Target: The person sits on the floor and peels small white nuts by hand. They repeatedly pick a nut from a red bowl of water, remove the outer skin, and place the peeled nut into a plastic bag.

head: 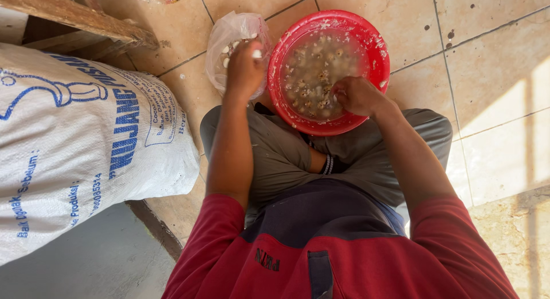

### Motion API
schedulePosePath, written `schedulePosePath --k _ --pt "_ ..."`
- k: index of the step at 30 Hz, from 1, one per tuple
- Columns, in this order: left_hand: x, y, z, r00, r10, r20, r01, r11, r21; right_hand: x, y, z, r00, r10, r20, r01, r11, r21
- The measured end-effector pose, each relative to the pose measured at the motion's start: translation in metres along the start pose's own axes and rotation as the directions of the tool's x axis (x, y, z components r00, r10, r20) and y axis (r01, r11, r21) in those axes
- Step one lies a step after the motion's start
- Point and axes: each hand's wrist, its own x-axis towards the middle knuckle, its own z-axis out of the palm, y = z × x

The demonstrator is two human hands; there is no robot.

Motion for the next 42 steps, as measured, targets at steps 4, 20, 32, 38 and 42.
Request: schedulePosePath --k 4,20,32,38,42 --pt "0.001 -0.045 -0.003 0.926 -0.368 0.090 0.359 0.928 0.103 0.036 0.033 0.018 0.944 0.110 -0.312 -0.156 0.979 -0.129" --pt "-0.018 0.022 0.115 0.851 0.308 0.425 -0.394 0.910 0.130 0.047 0.059 0.057 0.976 0.107 -0.190 -0.192 0.833 -0.518" --pt "-0.030 0.058 0.108 0.854 0.152 0.497 -0.230 0.968 0.099 -0.046 -0.052 0.080 0.992 0.125 -0.016 -0.126 0.989 -0.079" --pt "-0.066 0.068 0.080 0.994 -0.097 0.057 0.112 0.893 -0.436 -0.046 -0.064 0.104 0.984 0.164 0.073 -0.145 0.966 -0.214" --pt "-0.082 0.075 0.097 0.924 -0.337 0.181 0.354 0.571 -0.741 -0.044 -0.056 0.103 0.970 0.220 -0.105 -0.228 0.971 -0.070"
